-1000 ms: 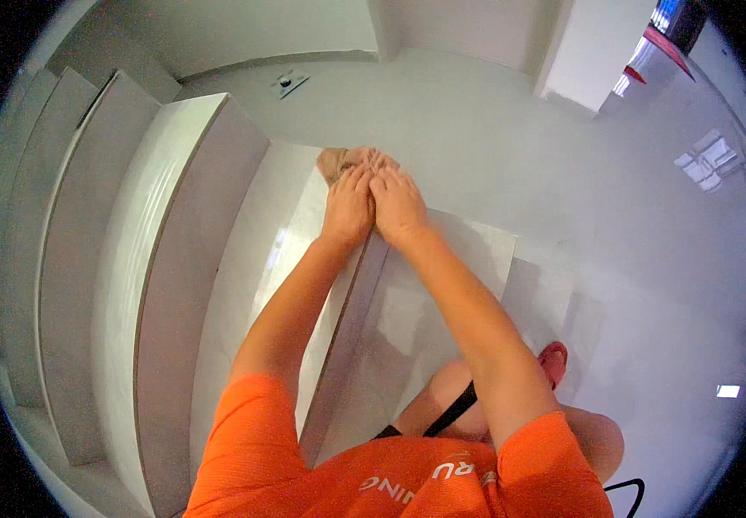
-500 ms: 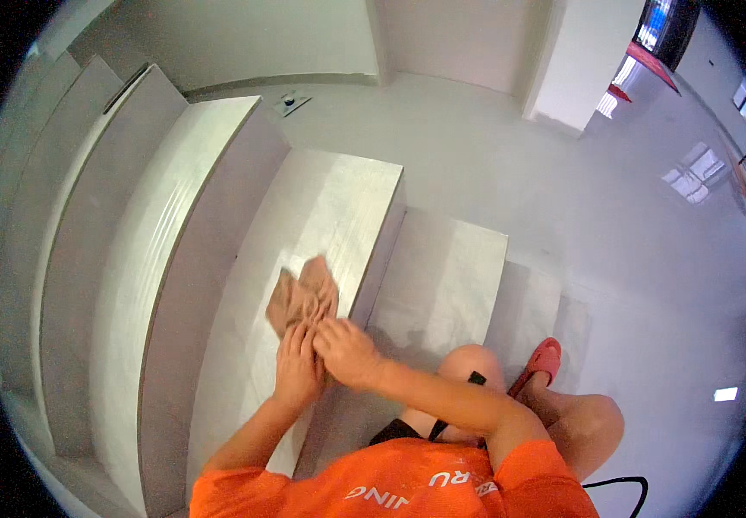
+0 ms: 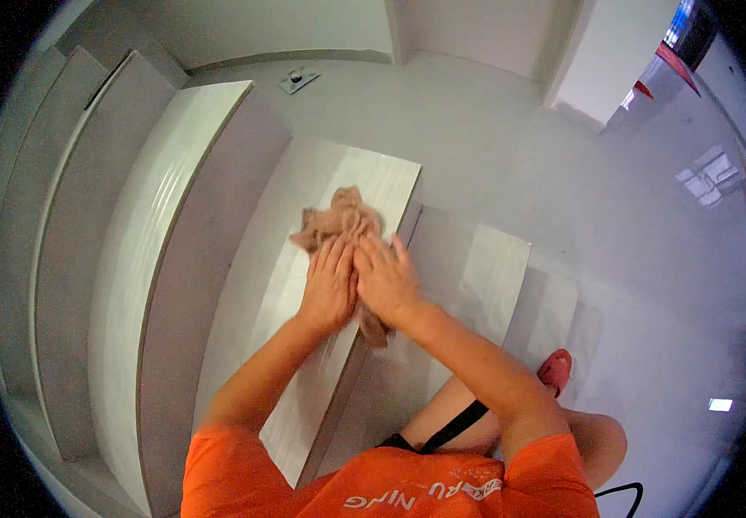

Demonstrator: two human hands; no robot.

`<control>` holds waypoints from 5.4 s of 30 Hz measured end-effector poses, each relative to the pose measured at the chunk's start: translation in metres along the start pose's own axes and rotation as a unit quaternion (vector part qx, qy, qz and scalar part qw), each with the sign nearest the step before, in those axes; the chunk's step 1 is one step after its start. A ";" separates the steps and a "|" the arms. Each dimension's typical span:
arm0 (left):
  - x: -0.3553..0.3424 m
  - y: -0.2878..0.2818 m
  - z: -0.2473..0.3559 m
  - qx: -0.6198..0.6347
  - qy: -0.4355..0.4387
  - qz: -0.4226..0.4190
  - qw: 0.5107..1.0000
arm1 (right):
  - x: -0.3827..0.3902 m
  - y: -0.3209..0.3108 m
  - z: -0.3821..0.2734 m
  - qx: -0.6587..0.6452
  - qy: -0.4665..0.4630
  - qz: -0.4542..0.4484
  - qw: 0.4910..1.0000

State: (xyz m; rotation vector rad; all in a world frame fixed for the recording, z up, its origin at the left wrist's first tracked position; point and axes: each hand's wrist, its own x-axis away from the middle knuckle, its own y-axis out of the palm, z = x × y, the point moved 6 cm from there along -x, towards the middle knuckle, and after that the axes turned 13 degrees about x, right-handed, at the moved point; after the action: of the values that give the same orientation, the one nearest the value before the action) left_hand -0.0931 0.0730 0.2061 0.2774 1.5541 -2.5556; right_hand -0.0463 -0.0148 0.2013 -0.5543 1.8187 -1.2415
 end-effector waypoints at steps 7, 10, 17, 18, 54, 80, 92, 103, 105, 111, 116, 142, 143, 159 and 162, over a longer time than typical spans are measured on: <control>-0.124 0.037 -0.006 0.100 0.015 0.030 0.994 | -0.044 -0.004 0.104 -0.006 0.099 0.045 0.994; -0.161 0.038 -0.004 0.029 0.034 0.068 0.997 | -0.062 -0.015 0.129 -0.042 0.129 0.070 0.988; -0.157 0.138 0.109 -0.152 0.029 -0.074 0.985 | 0.062 0.006 0.208 -0.144 0.310 -0.035 0.939; -0.152 0.164 0.162 -0.130 -0.055 -0.315 0.939 | 0.110 0.010 0.216 -0.069 0.294 -0.073 0.950; -0.055 0.327 0.259 0.093 0.080 -0.086 0.989 | 0.295 -0.060 0.280 -0.092 0.361 0.014 0.928; 0.046 0.294 0.266 0.031 0.089 -0.133 0.987 | 0.574 -0.017 0.328 0.064 0.362 -0.140 0.919; 0.047 0.341 0.194 -0.023 0.028 -0.138 0.990 | 0.518 0.083 0.384 -0.033 0.236 -0.169 0.956; 0.044 0.315 0.183 -0.065 -0.048 -0.146 0.986 | 0.465 0.009 0.535 -0.185 0.572 -0.103 0.792; 0.046 0.318 0.195 -0.059 -0.063 -0.139 0.986 | 0.496 -0.018 0.558 -0.249 0.666 -0.110 0.694; 0.046 0.309 0.200 -0.077 -0.070 -0.150 0.983 | 0.465 -0.056 0.536 -0.181 0.476 -0.130 0.851; 0.051 0.312 0.200 -0.059 -0.070 -0.151 0.984 | 0.424 -0.021 0.470 -0.072 0.248 -0.289 0.922; 0.061 0.298 0.219 -0.111 0.010 -0.066 0.992 | 0.519 0.047 0.375 0.034 0.136 -0.089 0.986; 0.059 0.298 0.237 -0.128 0.037 -0.053 0.990 | 0.522 0.043 0.379 0.050 0.146 -0.089 0.984; 0.004 0.569 0.329 0.143 0.045 -0.118 0.982 | 0.518 0.057 0.402 0.062 0.167 -0.044 0.983; -0.023 0.573 0.342 0.128 0.070 -0.098 0.984 | 0.513 0.057 0.428 0.070 0.185 -0.020 0.980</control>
State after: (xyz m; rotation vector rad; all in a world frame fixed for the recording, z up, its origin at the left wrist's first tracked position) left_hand 0.0215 -0.4932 -0.1294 0.3563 1.3544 -2.9534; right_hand 0.0354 -0.5992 -0.1177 -0.2945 2.0083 -1.5672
